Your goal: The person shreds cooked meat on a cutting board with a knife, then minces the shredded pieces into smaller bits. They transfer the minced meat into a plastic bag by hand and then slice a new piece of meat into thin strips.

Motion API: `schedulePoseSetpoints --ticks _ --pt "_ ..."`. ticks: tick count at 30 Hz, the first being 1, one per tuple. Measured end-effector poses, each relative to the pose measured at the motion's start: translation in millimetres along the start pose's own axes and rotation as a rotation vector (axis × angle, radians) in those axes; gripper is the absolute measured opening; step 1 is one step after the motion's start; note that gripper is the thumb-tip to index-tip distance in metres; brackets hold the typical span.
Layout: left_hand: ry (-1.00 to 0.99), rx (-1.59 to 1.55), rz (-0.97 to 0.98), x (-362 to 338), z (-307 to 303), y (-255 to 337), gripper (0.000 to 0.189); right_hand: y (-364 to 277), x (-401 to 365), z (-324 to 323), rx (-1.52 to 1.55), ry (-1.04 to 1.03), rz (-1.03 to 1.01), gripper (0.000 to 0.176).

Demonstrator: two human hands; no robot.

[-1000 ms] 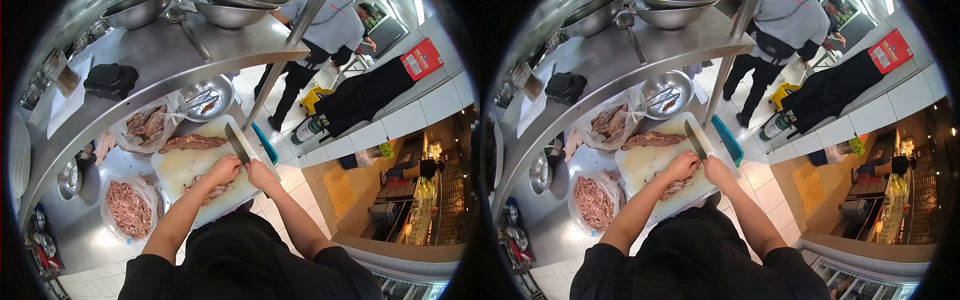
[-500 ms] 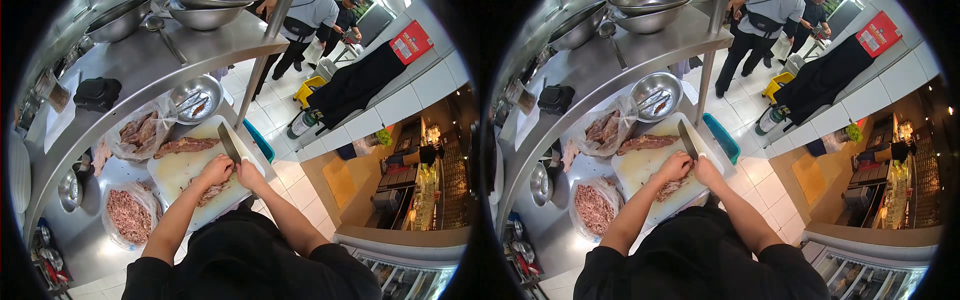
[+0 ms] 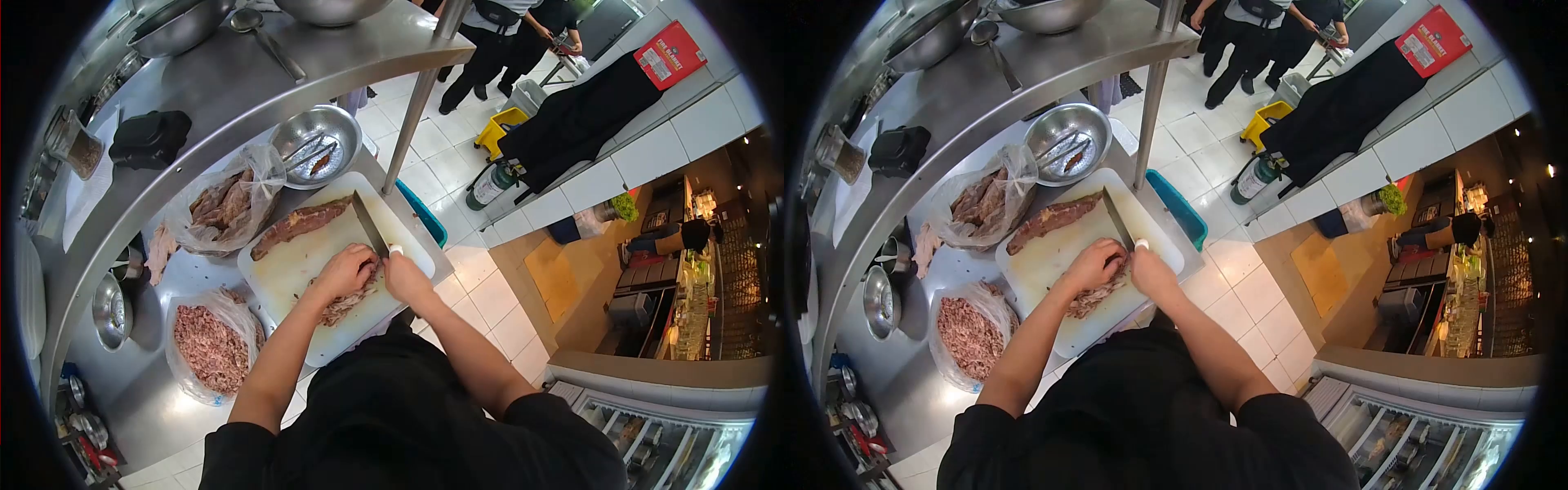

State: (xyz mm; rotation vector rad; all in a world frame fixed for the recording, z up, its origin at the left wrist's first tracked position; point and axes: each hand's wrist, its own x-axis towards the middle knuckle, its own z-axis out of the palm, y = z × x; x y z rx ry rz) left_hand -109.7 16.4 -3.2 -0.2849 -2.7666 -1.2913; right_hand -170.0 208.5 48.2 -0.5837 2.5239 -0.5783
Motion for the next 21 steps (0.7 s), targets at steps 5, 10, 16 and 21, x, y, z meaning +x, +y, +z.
schedulePoseSetpoints --ticks 5,10,16,21 --pt "0.001 0.048 0.029 0 -3 6 0.015 2 -17 8 0.002 0.018 -0.029 0.036" --pt "-0.026 0.078 0.042 -4 2 6 0.013 6 4 8 0.044 0.063 -0.086 0.035" --pt "0.019 0.065 0.046 -4 2 4 0.013 -4 -6 20 0.099 0.08 -0.029 0.034" --pt "0.078 0.043 -0.044 -5 4 8 0.016 8 4 -7 0.063 0.092 -0.097 0.036"
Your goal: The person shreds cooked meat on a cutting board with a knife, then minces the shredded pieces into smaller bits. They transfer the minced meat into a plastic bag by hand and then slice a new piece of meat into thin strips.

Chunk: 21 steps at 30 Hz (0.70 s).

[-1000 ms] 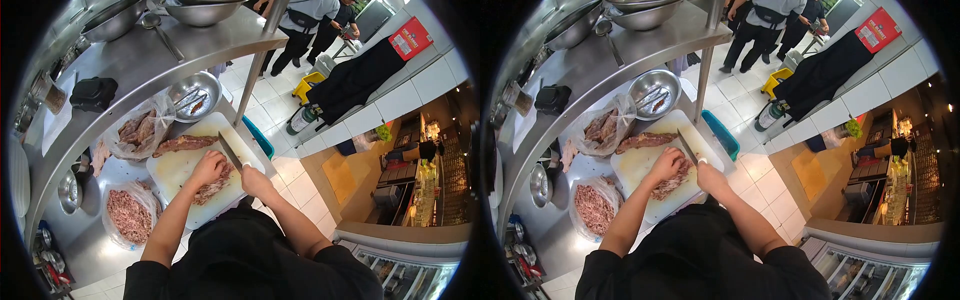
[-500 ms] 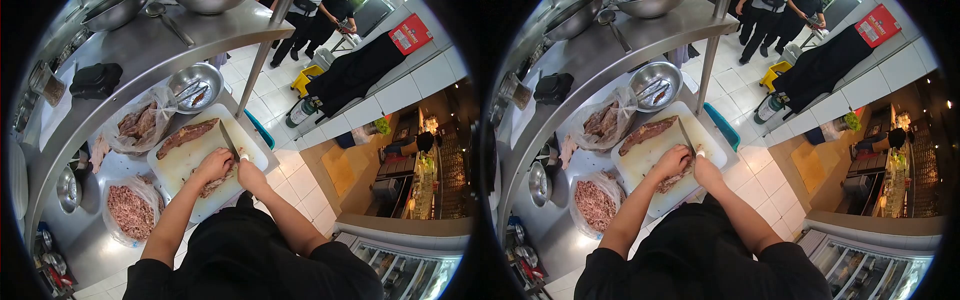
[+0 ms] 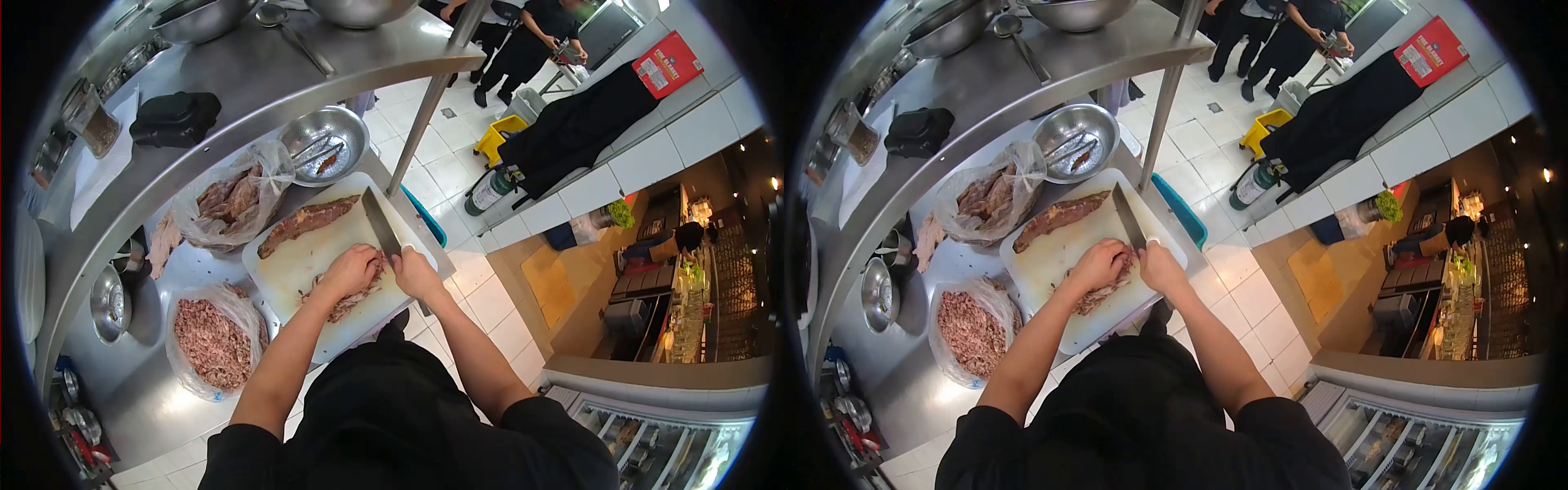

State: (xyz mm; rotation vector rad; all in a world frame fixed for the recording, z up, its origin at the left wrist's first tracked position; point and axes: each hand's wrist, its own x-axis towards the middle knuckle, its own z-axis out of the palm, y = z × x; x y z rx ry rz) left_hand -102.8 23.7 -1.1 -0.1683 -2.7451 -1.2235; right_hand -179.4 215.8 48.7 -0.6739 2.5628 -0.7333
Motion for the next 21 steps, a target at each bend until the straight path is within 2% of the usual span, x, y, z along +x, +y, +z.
schedulePoseSetpoints --ticks 3,9,13,16,18,21 --pt "0.055 0.104 -0.018 -5 -2 19 0.018 -7 -16 -18 -0.062 -0.029 0.04 0.035" --pt "0.073 0.071 -0.07 -9 10 15 0.022 -21 -40 -35 -0.215 -0.19 0.034 0.026" --pt "-0.002 0.156 -0.077 -10 1 16 0.022 -40 -55 -42 -0.334 -0.255 0.007 0.024" --pt "0.004 0.095 -0.105 -14 -1 15 0.021 -33 -47 -25 -0.333 -0.253 0.023 0.023" --pt "-0.061 0.129 -0.087 -13 -4 14 0.022 -13 -27 1 -0.3 -0.227 0.005 0.023" --pt "-0.054 0.092 -0.067 -14 -3 7 0.023 -8 -9 -4 -0.264 -0.196 -0.036 0.025"
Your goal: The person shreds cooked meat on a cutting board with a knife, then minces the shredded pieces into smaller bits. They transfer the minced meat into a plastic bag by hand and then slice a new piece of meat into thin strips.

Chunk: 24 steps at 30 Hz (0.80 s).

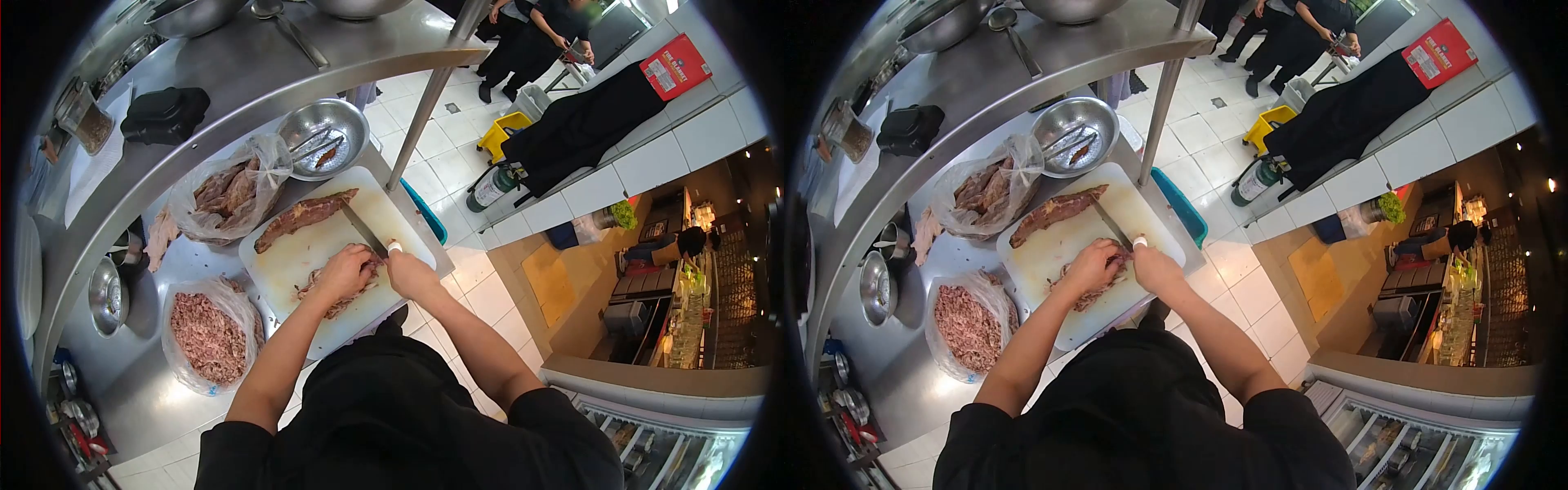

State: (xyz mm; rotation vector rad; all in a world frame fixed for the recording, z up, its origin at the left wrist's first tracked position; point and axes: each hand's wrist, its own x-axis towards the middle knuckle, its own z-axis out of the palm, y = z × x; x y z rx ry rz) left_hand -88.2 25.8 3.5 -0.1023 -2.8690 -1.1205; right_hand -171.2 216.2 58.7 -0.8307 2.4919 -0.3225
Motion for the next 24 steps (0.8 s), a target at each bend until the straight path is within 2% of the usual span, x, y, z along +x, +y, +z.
schedulePoseSetpoints --ticks 2,4,7,8,11,15,19,24 --pt "-0.005 -0.01 0.009 -1 -1 1 0.023 -5 -3 -2 0.014 0.007 -0.021 0.027" --pt "-0.002 -0.021 0.016 2 -5 2 0.024 -12 -16 6 0.014 0.006 0.04 0.033" --pt "-0.063 0.014 -0.064 4 -3 2 0.024 -2 8 15 0.06 0.037 -0.02 0.033" --pt "-0.032 -0.011 -0.041 5 -1 0 0.023 -5 10 3 0.052 -0.005 -0.011 0.027" --pt "0.006 -0.039 0.009 4 3 -7 0.02 -22 -10 -10 0.031 -0.052 0.073 0.032" --pt "-0.005 -0.054 0.029 3 1 -13 0.018 -10 5 17 0.103 0.047 -0.001 0.027" --pt "0.021 -0.081 0.049 7 -7 -13 0.018 -21 -14 -4 0.075 -0.049 0.048 0.028" --pt "-0.002 -0.095 0.065 1 -3 -18 0.018 -16 4 24 0.142 0.027 0.008 0.026"
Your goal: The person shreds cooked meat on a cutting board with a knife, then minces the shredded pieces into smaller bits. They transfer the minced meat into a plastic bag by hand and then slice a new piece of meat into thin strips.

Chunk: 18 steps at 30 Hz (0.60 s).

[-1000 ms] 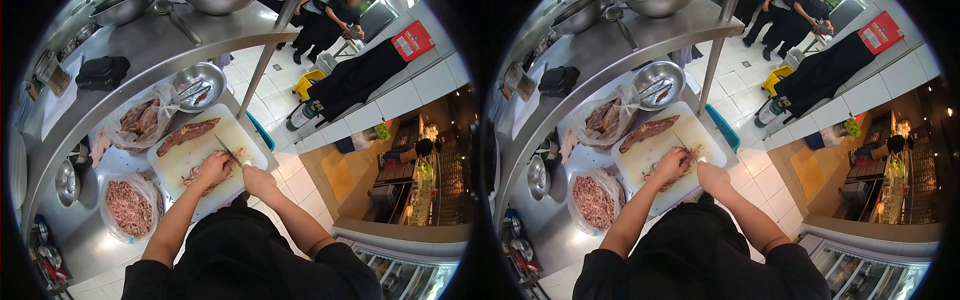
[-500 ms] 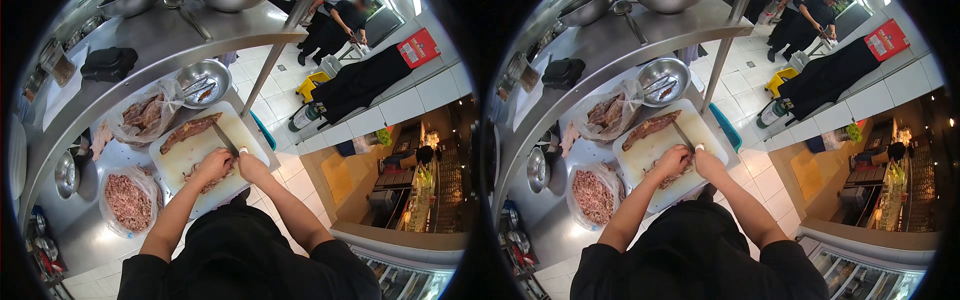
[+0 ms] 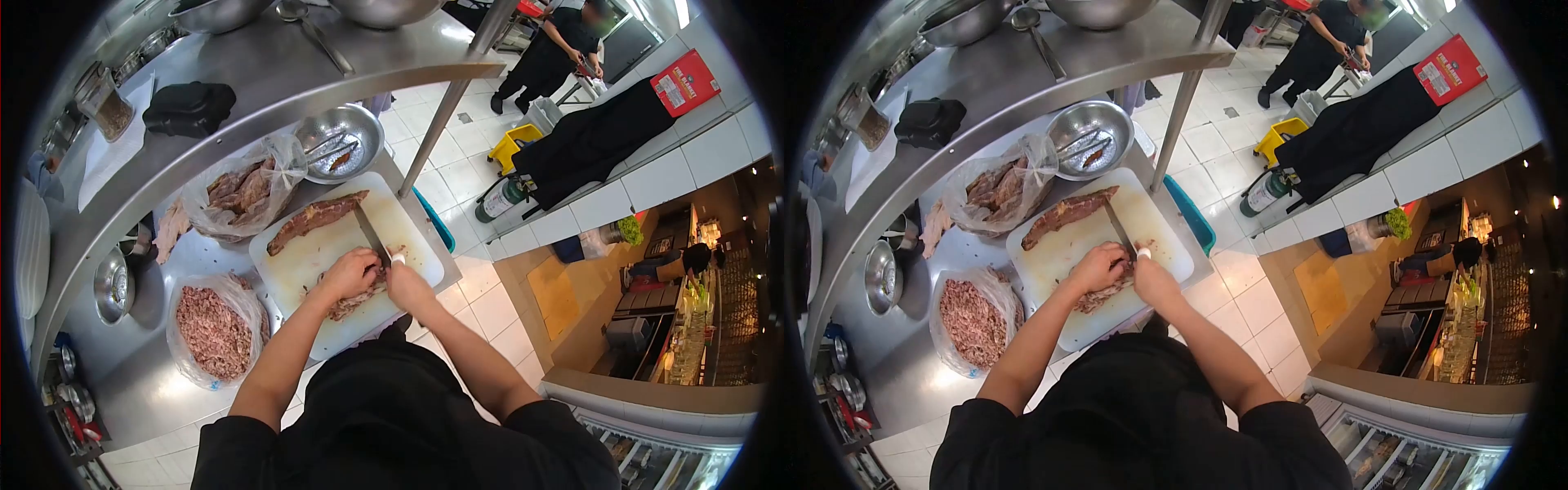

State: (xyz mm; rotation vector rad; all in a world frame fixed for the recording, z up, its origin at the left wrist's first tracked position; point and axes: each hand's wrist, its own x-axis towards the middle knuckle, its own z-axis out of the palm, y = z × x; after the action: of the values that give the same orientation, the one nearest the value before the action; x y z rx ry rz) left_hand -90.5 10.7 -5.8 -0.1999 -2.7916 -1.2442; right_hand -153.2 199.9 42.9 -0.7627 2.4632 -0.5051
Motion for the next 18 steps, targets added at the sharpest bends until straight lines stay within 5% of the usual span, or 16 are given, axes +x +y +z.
schedulePoseSetpoints --ticks 12,18 --pt "0.008 0.094 0.051 -8 -10 9 0.023 -3 -2 -7 0.04 0.084 -0.071 0.033" --pt "0.015 0.116 0.012 -14 -5 3 0.022 -24 -36 -21 -0.127 -0.141 0.049 0.022"
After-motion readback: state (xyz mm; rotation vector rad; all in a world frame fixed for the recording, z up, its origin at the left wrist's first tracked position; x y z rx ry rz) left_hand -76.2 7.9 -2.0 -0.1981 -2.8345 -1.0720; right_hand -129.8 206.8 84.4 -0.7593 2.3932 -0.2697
